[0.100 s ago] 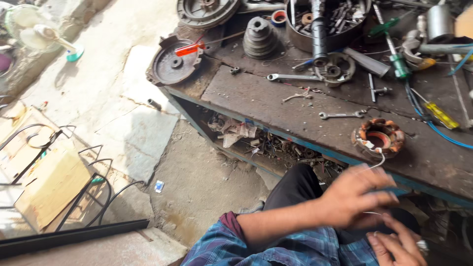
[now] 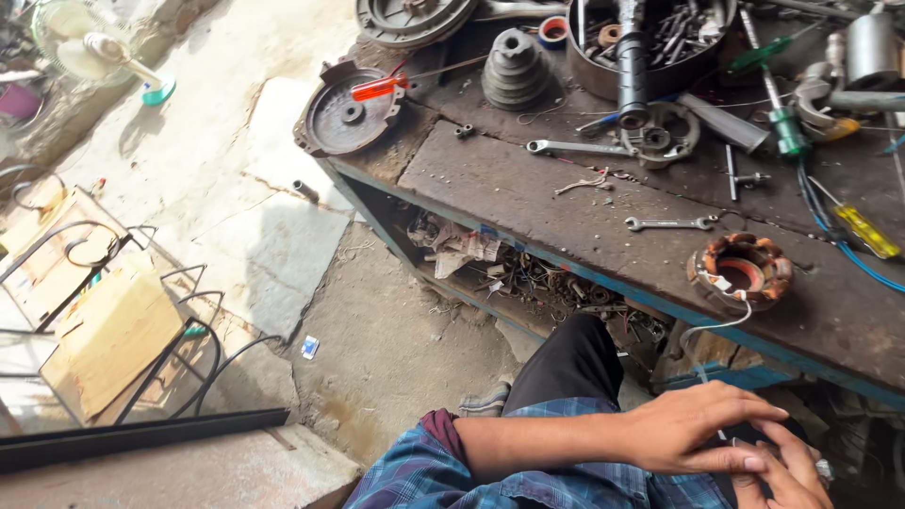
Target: The person sits on the floor and winds a white insulated wire around a copper motor stator core. They repeatedly thread the wire through slots in the stator and pull it taut to build up the winding.
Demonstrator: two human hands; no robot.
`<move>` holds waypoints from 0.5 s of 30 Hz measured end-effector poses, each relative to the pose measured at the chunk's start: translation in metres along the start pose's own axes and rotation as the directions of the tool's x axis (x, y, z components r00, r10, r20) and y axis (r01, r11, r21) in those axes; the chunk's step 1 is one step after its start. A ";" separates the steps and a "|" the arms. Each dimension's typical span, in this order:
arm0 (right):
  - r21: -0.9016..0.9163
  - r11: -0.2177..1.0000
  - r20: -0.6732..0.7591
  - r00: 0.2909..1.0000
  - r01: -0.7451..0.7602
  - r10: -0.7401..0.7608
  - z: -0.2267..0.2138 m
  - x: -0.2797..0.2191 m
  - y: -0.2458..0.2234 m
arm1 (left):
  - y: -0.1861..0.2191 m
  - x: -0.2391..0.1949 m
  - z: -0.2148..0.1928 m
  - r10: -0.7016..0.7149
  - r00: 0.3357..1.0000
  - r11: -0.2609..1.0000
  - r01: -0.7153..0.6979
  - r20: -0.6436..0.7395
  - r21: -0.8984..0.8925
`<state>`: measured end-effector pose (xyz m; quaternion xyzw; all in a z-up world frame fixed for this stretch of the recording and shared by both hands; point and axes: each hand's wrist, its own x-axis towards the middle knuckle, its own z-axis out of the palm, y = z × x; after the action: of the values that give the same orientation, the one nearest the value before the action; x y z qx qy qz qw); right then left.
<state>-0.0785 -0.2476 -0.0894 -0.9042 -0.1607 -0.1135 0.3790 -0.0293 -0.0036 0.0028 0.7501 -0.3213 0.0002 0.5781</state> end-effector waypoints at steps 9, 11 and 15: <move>0.154 0.913 0.029 0.925 -0.378 0.378 0.022 -0.054 0.044 | -0.018 0.003 -0.023 -0.158 0.931 0.948 0.236 0.328 -0.212; 0.108 0.809 0.148 0.814 -0.578 0.562 0.028 -0.067 0.053 | -0.011 0.001 -0.035 -0.124 0.977 0.991 0.130 0.171 -0.020; -0.027 0.681 0.297 0.645 -0.732 0.704 0.024 -0.078 0.059 | -0.001 0.013 -0.077 -0.078 0.933 0.979 0.138 -0.353 0.147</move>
<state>-0.1263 -0.2851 -0.1702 -0.8808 0.1533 0.1846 0.4083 0.0101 0.0571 0.0325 0.8013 -0.1720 0.1270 0.5587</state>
